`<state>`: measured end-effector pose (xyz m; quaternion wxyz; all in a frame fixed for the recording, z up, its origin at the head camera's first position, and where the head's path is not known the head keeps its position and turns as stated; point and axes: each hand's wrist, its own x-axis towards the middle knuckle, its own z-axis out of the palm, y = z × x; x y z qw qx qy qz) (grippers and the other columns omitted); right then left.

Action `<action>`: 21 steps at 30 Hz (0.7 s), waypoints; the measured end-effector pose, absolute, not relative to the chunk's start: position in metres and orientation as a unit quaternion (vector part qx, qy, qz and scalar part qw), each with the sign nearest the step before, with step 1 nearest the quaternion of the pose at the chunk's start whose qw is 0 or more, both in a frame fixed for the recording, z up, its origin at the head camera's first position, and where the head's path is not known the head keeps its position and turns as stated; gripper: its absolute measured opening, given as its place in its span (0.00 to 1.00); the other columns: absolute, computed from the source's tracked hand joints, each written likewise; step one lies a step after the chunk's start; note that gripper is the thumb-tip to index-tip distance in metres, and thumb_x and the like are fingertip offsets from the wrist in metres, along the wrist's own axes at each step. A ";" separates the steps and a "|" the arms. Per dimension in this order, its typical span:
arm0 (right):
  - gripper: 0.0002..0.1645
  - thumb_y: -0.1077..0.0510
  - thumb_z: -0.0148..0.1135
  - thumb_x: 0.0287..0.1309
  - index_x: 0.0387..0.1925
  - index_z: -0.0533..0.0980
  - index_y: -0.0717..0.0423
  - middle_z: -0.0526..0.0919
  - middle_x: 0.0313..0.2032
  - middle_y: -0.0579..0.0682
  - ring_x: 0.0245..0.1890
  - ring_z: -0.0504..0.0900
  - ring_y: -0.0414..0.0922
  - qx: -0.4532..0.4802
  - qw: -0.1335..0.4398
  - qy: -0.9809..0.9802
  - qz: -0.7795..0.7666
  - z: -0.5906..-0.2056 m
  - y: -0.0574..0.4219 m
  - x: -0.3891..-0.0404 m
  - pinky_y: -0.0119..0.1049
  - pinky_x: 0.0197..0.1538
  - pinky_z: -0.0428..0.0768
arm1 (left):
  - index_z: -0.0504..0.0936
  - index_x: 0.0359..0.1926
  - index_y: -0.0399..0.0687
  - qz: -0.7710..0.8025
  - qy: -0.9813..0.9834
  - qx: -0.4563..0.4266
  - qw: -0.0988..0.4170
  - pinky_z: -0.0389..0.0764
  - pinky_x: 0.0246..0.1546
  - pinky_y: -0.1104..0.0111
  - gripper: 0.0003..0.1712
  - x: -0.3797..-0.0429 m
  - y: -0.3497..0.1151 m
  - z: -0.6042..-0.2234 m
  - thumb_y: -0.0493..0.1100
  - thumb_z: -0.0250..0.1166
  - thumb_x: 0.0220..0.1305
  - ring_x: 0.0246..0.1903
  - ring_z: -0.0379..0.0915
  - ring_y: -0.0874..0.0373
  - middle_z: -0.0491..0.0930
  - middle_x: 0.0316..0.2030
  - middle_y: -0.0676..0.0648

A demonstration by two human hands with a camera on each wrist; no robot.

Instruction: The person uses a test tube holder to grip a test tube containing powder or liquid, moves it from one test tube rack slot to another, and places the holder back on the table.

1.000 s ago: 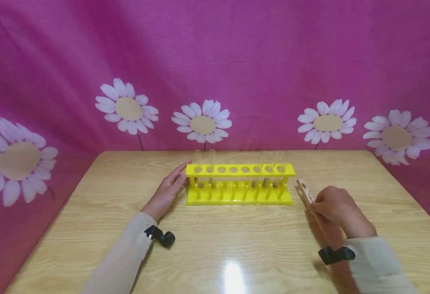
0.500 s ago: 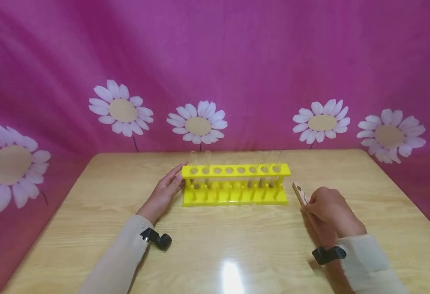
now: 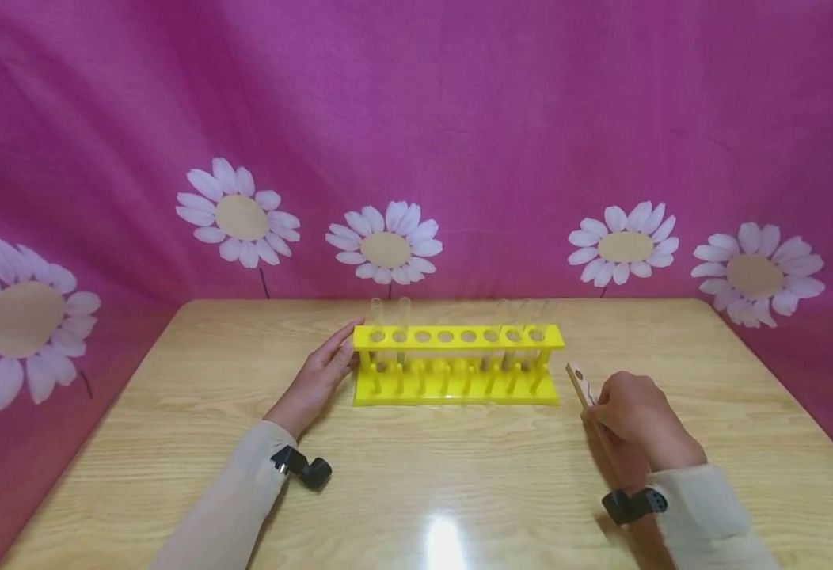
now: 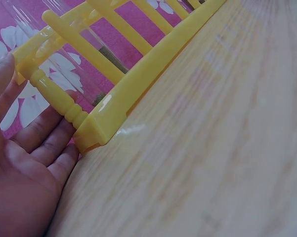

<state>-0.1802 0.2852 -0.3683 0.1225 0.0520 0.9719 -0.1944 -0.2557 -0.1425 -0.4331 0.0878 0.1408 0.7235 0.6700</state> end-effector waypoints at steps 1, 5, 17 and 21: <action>0.13 0.58 0.69 0.54 0.30 0.81 0.67 0.76 0.23 0.52 0.24 0.72 0.47 0.054 0.124 0.971 -0.195 -0.368 0.285 -0.181 0.34 0.25 0.73 | 0.59 0.73 0.66 0.671 0.722 0.143 0.086 0.61 0.68 0.54 0.32 -0.256 -0.142 -0.433 0.63 0.49 0.70 0.68 0.57 0.52 0.55 0.72 0.54; 0.13 0.57 0.69 0.54 0.30 0.81 0.67 0.75 0.23 0.52 0.24 0.72 0.47 0.056 0.123 0.971 -0.195 -0.366 0.285 -0.181 0.34 0.25 0.72 | 0.56 0.74 0.62 0.676 0.718 0.144 0.082 0.60 0.68 0.53 0.34 -0.256 -0.141 -0.432 0.61 0.50 0.71 0.67 0.58 0.48 0.53 0.73 0.51; 0.15 0.54 0.69 0.55 0.31 0.80 0.65 0.75 0.22 0.52 0.24 0.72 0.47 0.060 0.138 0.969 -0.198 -0.365 0.285 -0.182 0.34 0.25 0.71 | 0.58 0.73 0.59 0.676 0.721 0.123 0.088 0.61 0.68 0.54 0.36 -0.255 -0.140 -0.430 0.63 0.51 0.69 0.67 0.60 0.48 0.56 0.71 0.48; 0.18 0.53 0.67 0.55 0.36 0.81 0.67 0.79 0.28 0.58 0.28 0.74 0.51 0.042 0.114 0.978 -0.171 -0.359 0.281 -0.181 0.40 0.29 0.75 | 0.60 0.72 0.53 0.658 0.740 0.100 0.094 0.61 0.68 0.54 0.37 -0.254 -0.144 -0.428 0.64 0.51 0.70 0.65 0.61 0.47 0.59 0.70 0.45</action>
